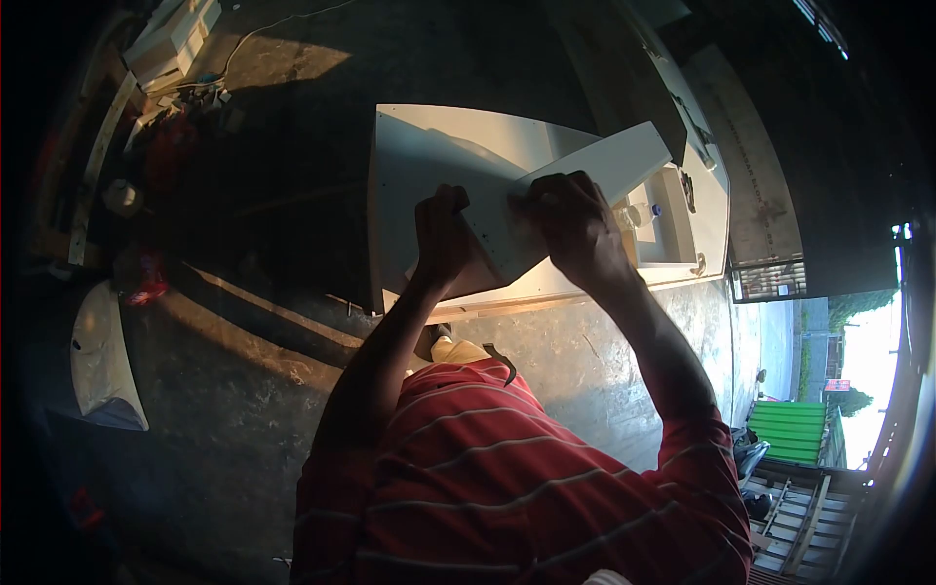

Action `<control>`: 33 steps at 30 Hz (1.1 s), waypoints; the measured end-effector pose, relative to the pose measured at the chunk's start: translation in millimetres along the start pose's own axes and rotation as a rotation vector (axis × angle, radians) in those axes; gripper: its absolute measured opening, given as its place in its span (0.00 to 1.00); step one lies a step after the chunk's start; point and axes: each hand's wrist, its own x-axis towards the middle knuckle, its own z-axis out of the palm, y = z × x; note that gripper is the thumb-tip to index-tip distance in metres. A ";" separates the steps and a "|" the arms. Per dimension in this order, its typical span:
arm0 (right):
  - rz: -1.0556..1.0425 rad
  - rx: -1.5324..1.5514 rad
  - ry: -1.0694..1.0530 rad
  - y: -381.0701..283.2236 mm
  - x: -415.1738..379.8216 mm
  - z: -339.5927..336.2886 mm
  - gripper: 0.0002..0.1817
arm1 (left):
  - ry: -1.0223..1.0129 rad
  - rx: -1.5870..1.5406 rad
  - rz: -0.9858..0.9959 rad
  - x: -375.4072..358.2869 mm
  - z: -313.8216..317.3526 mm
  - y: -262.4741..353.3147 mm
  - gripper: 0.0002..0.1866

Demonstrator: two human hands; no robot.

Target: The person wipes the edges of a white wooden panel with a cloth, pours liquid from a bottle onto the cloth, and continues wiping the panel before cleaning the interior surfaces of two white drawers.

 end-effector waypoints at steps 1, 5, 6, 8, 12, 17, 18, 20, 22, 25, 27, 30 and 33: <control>0.030 -0.048 -0.012 9.5 1.2 -2.1 0.12 | 0.015 -0.030 0.028 -0.1 0.5 -0.5 0.03; -0.037 -0.062 -0.053 9.7 1.6 -3.3 0.12 | 0.016 0.031 0.034 0.9 -0.9 -0.1 0.03; -0.063 -0.071 -0.047 -2.5 0.2 -2.5 0.11 | 0.007 0.025 -0.014 0.4 -0.5 -0.2 0.03; -0.018 -0.083 -0.048 1.3 2.4 -6.4 0.11 | -0.011 0.017 -0.063 0.6 0.6 2.6 0.03; -0.023 -0.118 -0.045 2.5 0.7 -3.8 0.10 | 0.006 -0.023 -0.120 0.1 -0.7 6.5 0.08; 0.001 -0.074 -0.035 -0.4 1.5 -3.1 0.10 | -0.010 -0.102 -0.276 1.1 -2.5 10.3 0.13; 0.009 -0.109 -0.031 6.9 1.9 -3.3 0.10 | -0.015 -0.054 -0.207 1.9 -2.9 14.4 0.12; -0.010 -0.110 -0.051 4.0 0.4 -1.7 0.09 | -0.011 0.000 -0.140 2.9 -2.8 14.7 0.12; -0.010 -0.151 -0.103 -0.8 -1.0 -3.7 0.09 | 0.029 0.072 0.018 2.1 -0.8 7.1 0.07; 0.015 -0.140 -0.052 8.4 1.4 -5.7 0.10 | -0.004 0.133 0.099 1.9 -2.9 2.9 0.02; 0.008 -0.125 -0.051 16.0 -0.8 -1.2 0.09 | -0.022 0.074 0.023 0.9 -2.9 5.1 0.01; 0.142 -0.019 0.070 15.2 1.2 2.7 0.09 | -0.081 0.074 -0.113 -4.4 -7.0 1.8 0.08; 0.007 -0.051 -0.035 14.3 0.3 -2.1 0.10 | -0.109 0.082 -0.096 -2.2 -6.2 3.8 0.08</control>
